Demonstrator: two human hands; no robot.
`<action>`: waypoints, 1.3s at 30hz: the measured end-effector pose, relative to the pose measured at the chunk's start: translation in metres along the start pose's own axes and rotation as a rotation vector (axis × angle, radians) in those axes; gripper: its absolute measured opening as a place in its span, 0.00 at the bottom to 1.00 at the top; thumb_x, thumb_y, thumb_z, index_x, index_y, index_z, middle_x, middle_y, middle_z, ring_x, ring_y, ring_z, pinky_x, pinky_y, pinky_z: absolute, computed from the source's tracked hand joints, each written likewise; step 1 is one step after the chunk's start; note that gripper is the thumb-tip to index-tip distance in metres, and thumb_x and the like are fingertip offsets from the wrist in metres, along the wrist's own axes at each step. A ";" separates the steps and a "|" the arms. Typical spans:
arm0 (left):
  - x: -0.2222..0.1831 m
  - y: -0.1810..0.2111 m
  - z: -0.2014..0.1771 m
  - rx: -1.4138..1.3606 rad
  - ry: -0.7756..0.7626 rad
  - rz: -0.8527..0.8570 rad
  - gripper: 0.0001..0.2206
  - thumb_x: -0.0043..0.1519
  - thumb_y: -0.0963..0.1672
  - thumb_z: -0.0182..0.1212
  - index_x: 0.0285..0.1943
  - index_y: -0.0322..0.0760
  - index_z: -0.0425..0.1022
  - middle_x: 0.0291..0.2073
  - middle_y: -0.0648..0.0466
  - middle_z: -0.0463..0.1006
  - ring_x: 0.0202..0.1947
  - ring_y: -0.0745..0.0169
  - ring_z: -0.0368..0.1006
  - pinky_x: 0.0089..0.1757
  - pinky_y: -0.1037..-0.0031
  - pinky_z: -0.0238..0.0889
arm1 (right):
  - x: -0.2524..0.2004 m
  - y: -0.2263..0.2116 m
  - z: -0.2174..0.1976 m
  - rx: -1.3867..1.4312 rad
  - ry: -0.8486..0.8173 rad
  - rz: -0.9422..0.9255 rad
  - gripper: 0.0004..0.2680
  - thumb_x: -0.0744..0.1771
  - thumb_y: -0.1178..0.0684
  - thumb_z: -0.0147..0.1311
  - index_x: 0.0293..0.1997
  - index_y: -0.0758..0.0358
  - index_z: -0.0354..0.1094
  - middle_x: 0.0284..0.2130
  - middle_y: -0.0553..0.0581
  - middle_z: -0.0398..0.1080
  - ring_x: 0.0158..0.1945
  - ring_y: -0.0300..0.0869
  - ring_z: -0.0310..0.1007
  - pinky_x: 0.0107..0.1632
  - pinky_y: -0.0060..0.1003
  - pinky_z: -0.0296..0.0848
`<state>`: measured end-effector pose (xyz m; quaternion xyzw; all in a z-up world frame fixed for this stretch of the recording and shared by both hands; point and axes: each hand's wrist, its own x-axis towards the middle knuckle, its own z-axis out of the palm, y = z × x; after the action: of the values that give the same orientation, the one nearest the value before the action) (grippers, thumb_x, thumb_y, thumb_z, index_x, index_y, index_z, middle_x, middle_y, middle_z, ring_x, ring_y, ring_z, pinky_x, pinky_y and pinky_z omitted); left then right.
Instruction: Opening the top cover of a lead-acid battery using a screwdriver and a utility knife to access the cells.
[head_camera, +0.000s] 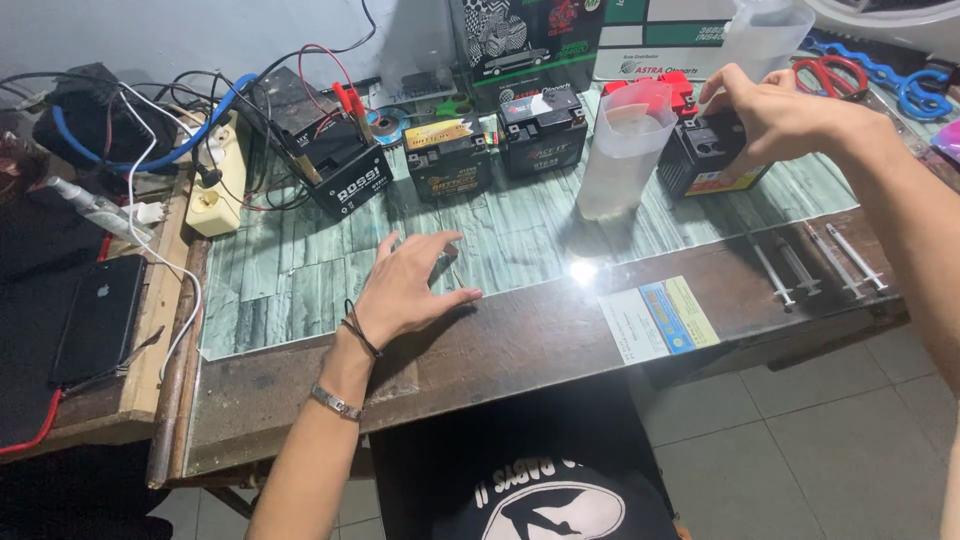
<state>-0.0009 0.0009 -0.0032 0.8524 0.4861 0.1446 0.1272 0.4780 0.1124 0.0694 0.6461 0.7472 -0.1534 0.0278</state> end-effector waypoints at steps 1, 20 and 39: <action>0.000 0.000 0.000 -0.003 0.004 0.006 0.36 0.54 0.62 0.62 0.67 0.43 0.66 0.53 0.50 0.79 0.56 0.51 0.72 0.65 0.39 0.39 | 0.003 0.003 0.001 -0.004 0.000 0.002 0.40 0.52 0.49 0.80 0.65 0.51 0.50 0.60 0.54 0.71 0.57 0.51 0.49 0.61 0.46 0.50; 0.000 -0.001 0.002 0.008 0.006 0.009 0.36 0.56 0.62 0.61 0.68 0.42 0.66 0.52 0.53 0.79 0.57 0.51 0.71 0.64 0.37 0.38 | 0.005 0.008 0.006 -0.020 -0.002 -0.055 0.41 0.49 0.45 0.80 0.63 0.54 0.49 0.61 0.48 0.71 0.60 0.47 0.52 0.62 0.42 0.44; -0.002 0.003 0.005 0.040 0.065 0.055 0.30 0.64 0.60 0.46 0.64 0.37 0.69 0.50 0.51 0.80 0.54 0.51 0.73 0.64 0.38 0.42 | -0.003 0.005 -0.071 -0.005 0.328 -0.346 0.23 0.65 0.47 0.60 0.67 0.68 0.68 0.67 0.66 0.66 0.68 0.59 0.63 0.65 0.55 0.61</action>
<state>0.0024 -0.0023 -0.0071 0.8627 0.4692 0.1659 0.0905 0.4947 0.1295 0.1369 0.5246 0.8417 -0.0472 -0.1192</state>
